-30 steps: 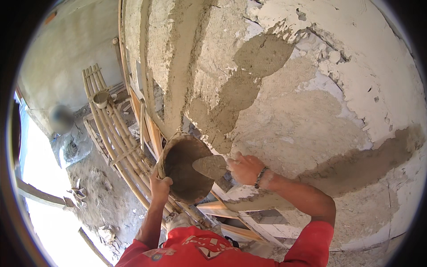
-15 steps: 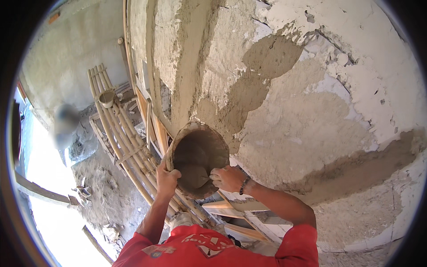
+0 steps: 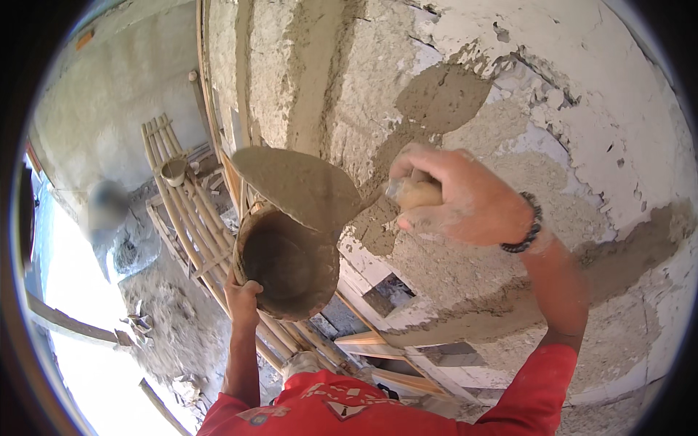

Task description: The person applies wet mortar to a white brick wall using a trowel, taking mortar from a bucket held in one hand.

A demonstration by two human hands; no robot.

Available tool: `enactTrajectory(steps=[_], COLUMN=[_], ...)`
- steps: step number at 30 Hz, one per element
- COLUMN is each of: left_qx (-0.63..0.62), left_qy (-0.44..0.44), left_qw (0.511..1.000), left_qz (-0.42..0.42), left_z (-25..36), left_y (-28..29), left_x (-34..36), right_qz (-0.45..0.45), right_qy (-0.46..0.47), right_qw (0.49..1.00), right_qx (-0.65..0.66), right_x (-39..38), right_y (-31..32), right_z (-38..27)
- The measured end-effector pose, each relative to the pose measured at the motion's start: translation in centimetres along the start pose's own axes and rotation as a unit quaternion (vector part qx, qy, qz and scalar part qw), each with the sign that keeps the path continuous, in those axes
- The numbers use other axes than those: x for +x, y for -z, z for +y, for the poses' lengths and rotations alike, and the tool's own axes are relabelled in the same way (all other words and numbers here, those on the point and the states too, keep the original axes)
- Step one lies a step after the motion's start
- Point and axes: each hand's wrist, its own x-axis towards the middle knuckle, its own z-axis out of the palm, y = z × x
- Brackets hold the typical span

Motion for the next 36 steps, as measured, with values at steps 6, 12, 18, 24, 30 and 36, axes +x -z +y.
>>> enactTrajectory(steps=[6,12,18,24,30,36], left_qx=[0.032,0.02,0.049,0.035,0.068,0.162], left_qy=[-0.008,-0.002,0.034,0.06,0.125,0.146], left_qw=[0.999,0.999,0.998,0.998,0.989,0.972], left_qz=[0.04,0.031,0.007,0.0,0.033,0.086], left_z=[-0.8,-2.3,-4.4,-6.1,-9.8,-14.9], left_y=[3.3,3.9,4.9,5.1,8.3,12.3], left_x=[0.1,-0.5,-0.2,-0.5,-1.9,-3.0], right_qz=[0.018,0.389,0.261,-0.075,-0.158,-0.189], right_qy=[-0.069,-0.159,-0.223,-0.213,-0.226,-0.331], right_qw=[0.99,0.901,0.938,0.97,0.948,0.888], right_qx=[0.119,-0.112,-0.057,0.093,0.158,0.259], right_x=[1.0,-1.6,-2.2,-2.6,-10.3,-15.2], right_y=[3.2,9.5,4.2,-15.0,-37.5,-45.2], right_z=[0.5,5.5,4.8,10.3,14.3,12.7])
